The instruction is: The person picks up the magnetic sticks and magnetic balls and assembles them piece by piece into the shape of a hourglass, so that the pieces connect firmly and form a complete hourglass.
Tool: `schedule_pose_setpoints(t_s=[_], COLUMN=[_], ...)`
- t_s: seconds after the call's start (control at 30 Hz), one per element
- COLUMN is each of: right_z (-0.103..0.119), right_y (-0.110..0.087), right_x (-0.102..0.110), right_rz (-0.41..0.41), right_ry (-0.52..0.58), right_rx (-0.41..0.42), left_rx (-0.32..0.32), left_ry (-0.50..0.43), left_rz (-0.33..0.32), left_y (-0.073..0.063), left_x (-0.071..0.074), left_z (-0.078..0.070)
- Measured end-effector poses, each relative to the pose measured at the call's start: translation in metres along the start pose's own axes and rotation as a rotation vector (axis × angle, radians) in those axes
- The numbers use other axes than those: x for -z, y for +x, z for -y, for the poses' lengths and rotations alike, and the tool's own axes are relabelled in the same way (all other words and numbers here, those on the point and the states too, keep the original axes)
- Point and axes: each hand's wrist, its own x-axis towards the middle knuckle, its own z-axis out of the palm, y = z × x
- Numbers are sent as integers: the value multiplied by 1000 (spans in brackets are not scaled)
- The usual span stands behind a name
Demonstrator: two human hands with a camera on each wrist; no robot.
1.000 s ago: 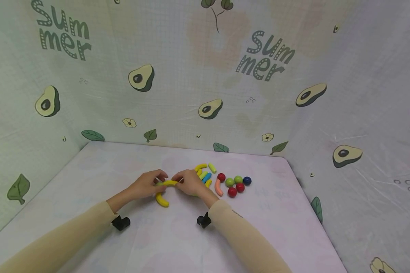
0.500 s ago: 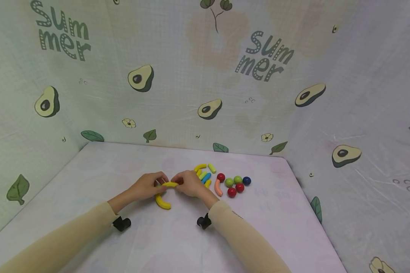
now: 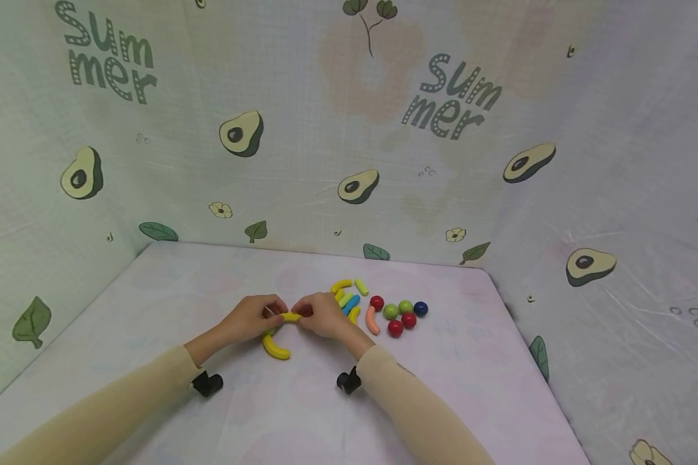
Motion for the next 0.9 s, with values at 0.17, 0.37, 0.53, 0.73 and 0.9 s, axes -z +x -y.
schedule_pose_setpoints(t_s=[0.17, 0.37, 0.53, 0.73, 0.9], right_z=[1, 1, -9, -36, -60], right_y=[-8, -30, -56, -89, -113], right_x=[9, 33, 59, 82, 92], right_rz=[0, 2, -30, -98, -134], right_ry=[-24, -50, -138, -261, -323], right_rx=[24, 99, 147, 137, 118], left_rx=[-1, -1, -5, -2, -4], left_ry=[2, 9, 8, 18, 12], left_rz=[-3, -5, -5, -10, -10], left_y=[-1, -2, -1, -2, -1], left_x=[0, -1, -1, -1, -1], left_z=[-2, -4, -4, -2, 0])
